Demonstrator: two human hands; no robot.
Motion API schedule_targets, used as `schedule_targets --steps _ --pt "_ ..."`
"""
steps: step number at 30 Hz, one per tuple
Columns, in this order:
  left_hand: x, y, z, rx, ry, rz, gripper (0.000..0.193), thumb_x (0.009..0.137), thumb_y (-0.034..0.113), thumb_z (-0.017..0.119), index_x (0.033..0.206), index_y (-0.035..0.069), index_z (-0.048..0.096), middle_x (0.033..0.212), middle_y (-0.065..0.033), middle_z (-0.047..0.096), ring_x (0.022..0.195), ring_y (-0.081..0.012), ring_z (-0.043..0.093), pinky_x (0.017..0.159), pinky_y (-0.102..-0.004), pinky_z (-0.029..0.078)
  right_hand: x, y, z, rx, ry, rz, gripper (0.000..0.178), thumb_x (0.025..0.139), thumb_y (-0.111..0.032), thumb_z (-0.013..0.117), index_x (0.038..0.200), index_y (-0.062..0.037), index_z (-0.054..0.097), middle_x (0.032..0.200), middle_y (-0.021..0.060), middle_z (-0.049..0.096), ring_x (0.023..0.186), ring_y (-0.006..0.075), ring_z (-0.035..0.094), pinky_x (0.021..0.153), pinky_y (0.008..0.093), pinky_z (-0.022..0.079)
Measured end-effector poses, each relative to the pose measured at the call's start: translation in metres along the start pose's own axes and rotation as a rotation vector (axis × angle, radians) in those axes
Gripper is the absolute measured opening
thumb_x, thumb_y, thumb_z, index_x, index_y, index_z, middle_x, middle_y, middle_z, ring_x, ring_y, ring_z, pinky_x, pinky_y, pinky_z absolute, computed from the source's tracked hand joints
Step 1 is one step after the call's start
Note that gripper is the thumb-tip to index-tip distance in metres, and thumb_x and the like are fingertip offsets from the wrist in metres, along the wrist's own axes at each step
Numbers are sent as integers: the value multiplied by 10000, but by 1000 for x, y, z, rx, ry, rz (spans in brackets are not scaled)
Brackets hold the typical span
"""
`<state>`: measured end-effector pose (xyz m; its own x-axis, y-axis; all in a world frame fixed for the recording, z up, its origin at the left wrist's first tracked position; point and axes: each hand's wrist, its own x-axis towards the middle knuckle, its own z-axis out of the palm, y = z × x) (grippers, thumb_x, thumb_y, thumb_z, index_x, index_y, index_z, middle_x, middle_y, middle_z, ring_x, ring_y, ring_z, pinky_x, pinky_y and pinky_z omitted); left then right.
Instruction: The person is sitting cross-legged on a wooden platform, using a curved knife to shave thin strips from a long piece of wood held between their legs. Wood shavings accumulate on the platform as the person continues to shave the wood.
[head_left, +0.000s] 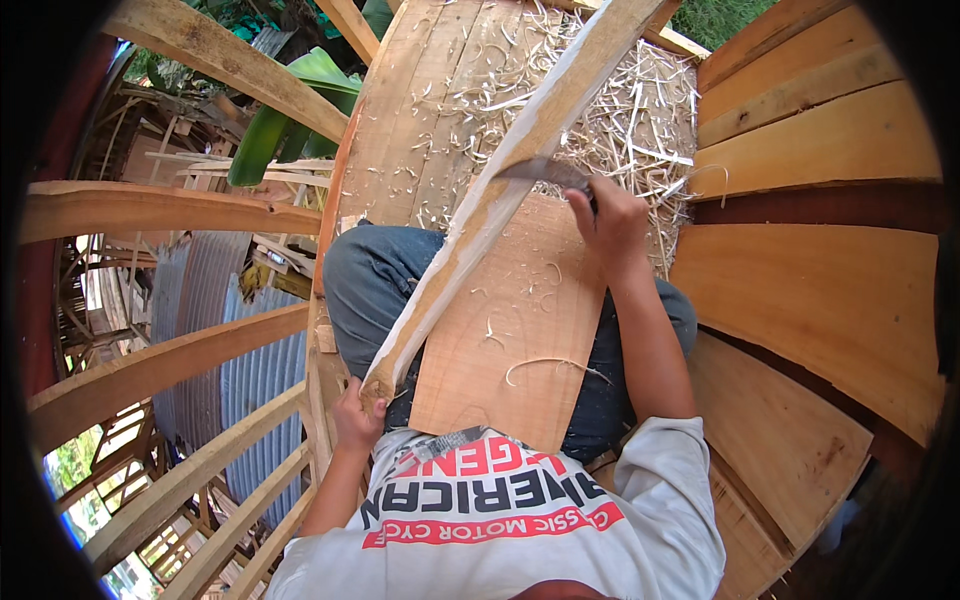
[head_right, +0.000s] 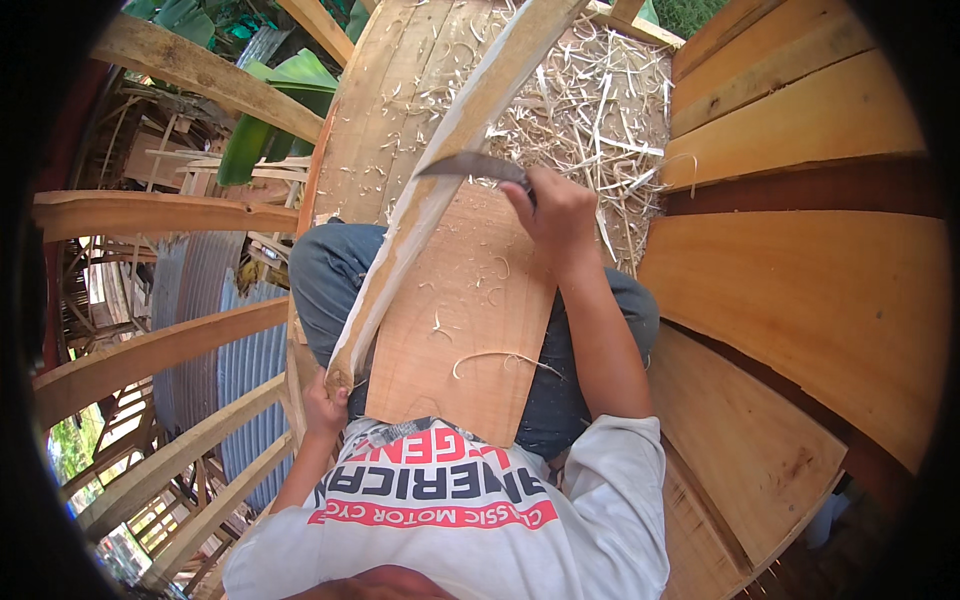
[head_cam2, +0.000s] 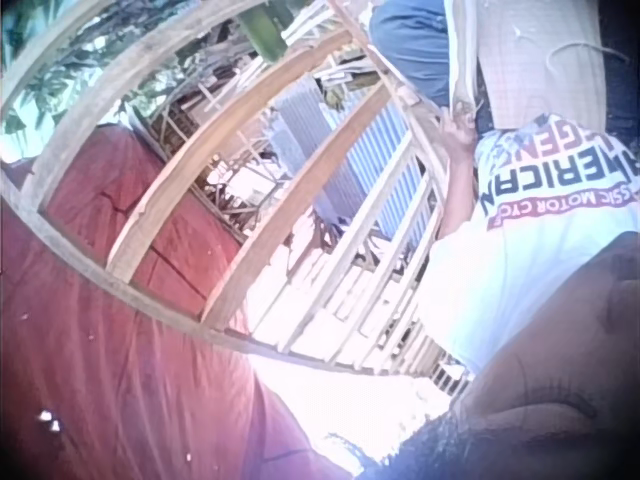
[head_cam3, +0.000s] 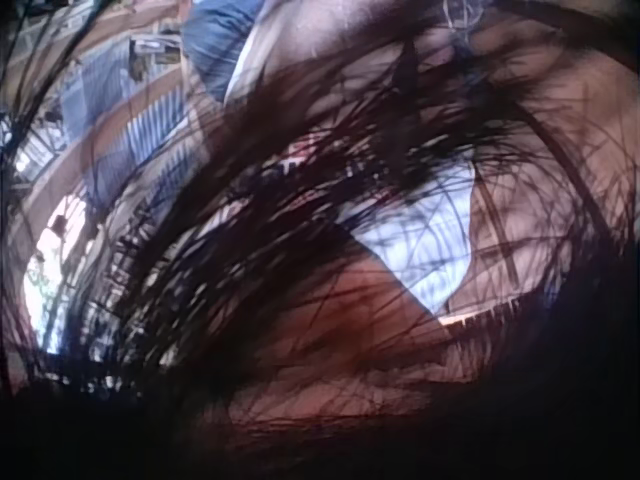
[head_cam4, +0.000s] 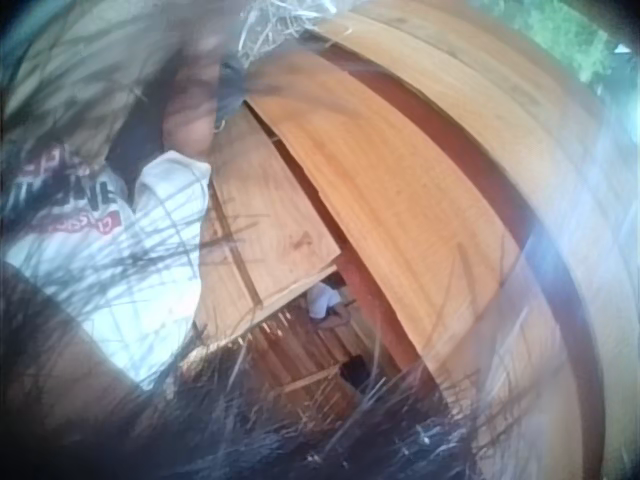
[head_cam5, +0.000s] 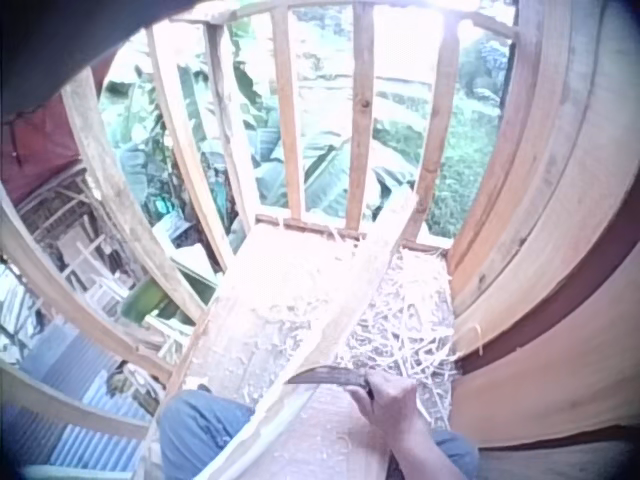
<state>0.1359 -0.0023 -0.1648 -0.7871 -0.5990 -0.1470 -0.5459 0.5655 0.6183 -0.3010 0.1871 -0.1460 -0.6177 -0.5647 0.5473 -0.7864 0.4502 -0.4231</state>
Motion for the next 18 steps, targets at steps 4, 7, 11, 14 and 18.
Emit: schedule_targets --steps 4,7,11,14,18 --pt "0 9 -1 5 14 -16 704 865 682 490 830 -21 516 703 -271 537 715 -504 564 588 -493 433 5 3 0 -71 14 151 493 858 -506 659 648 -84 513 547 75 516 472 264 554 452 367 433" --pt "1 5 -1 0 -3 -20 703 863 681 494 839 -21 520 703 -270 541 715 -502 564 589 -494 432 3 5 4 10 14 90 502 857 -506 661 634 -86 502 535 72 510 463 252 550 454 360 435" --pt "0 2 -4 19 -6 -11 716 857 694 490 835 -20 523 694 -264 539 709 -491 570 586 -490 429 5 4 9 74 48 321 489 883 -481 652 648 -75 516 532 80 516 459 260 548 447 353 432" --pt "4 13 -4 -17 -10 -28 721 855 704 481 828 -16 525 683 -260 535 702 -483 574 583 -488 428 8 18 2 10 26 135 506 908 -474 627 624 -68 523 502 84 512 433 255 537 430 349 410" --pt "-2 -5 -2 23 9 20 710 859 697 479 852 -10 546 680 -256 546 699 -475 585 583 -485 439 11 8 6 152 31 258 513 907 -468 631 603 -71 516 483 77 499 414 248 527 419 347 402"
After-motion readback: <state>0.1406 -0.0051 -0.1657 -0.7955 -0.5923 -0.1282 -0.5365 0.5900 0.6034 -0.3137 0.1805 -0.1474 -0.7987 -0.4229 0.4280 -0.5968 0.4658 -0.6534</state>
